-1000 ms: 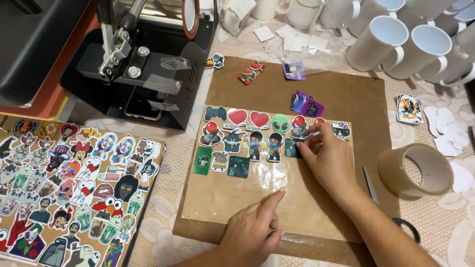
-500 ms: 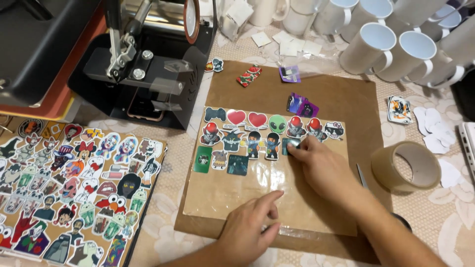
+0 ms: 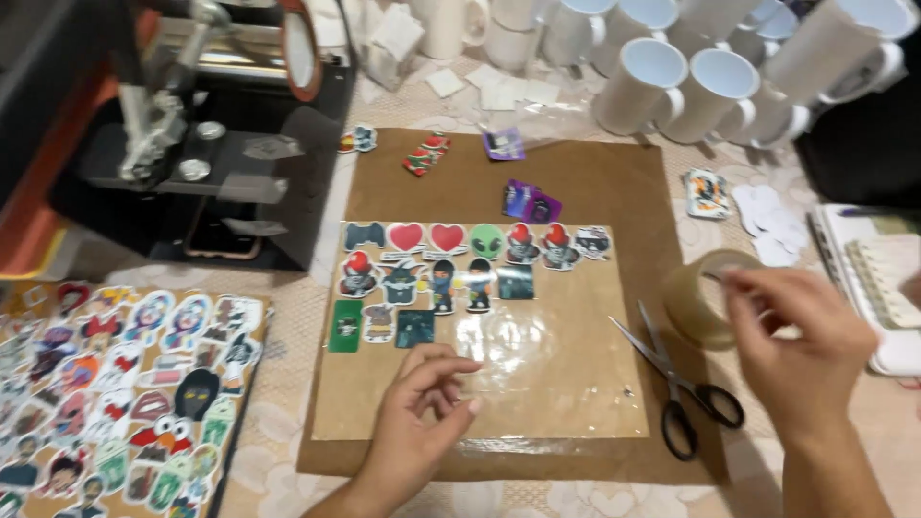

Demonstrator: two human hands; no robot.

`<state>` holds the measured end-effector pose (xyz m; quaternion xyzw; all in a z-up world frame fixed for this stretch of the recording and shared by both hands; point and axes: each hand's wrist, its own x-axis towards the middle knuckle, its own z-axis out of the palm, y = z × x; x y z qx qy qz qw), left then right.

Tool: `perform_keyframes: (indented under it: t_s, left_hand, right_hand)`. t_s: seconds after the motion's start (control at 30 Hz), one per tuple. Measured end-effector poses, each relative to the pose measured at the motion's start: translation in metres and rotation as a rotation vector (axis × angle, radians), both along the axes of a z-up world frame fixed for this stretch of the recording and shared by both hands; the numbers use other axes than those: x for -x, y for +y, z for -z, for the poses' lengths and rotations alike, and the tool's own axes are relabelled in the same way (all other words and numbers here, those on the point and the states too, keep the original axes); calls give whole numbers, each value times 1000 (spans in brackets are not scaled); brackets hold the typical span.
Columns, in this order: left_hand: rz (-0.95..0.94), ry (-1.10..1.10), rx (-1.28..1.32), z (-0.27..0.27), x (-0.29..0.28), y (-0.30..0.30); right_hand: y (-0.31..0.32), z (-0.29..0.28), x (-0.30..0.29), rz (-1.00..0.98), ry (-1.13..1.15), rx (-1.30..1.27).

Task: Peeling stickers from backing, cutting them with scissors, and arranging them on a surface for preparation.

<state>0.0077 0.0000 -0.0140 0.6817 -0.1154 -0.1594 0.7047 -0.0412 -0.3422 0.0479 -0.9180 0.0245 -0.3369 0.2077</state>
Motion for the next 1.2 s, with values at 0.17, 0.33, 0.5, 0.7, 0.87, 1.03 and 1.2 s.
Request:
perform_keyframes:
  t_s: [0.17, 0.33, 0.5, 0.7, 0.87, 1.03, 1.2]
  left_hand:
    - [-41, -39, -2, 7, -4, 2]
    - [-57, -33, -41, 15, -5, -4]
    - [-64, -64, -87, 13, -4, -7]
    - [-55, -2, -52, 6, -5, -2]
    - [-79, 83, 150, 10, -11, 4]
    - [-42, 272, 168, -21, -7, 8]
    - [111, 203, 285, -17, 1, 7]
  right_hand:
    - [-53, -19, 1, 192, 9, -11]
    - [-36, -41, -27, 160, 378, -43]
    - [9, -43, -103, -29, 798, 178]
    - [41, 8, -221, -183, 842, 217]
    - [60, -7, -239, 14, 1005, -10]
    - [98, -19, -137, -343, 513, -72]
    - [133, -20, -42, -795, 383, -190]
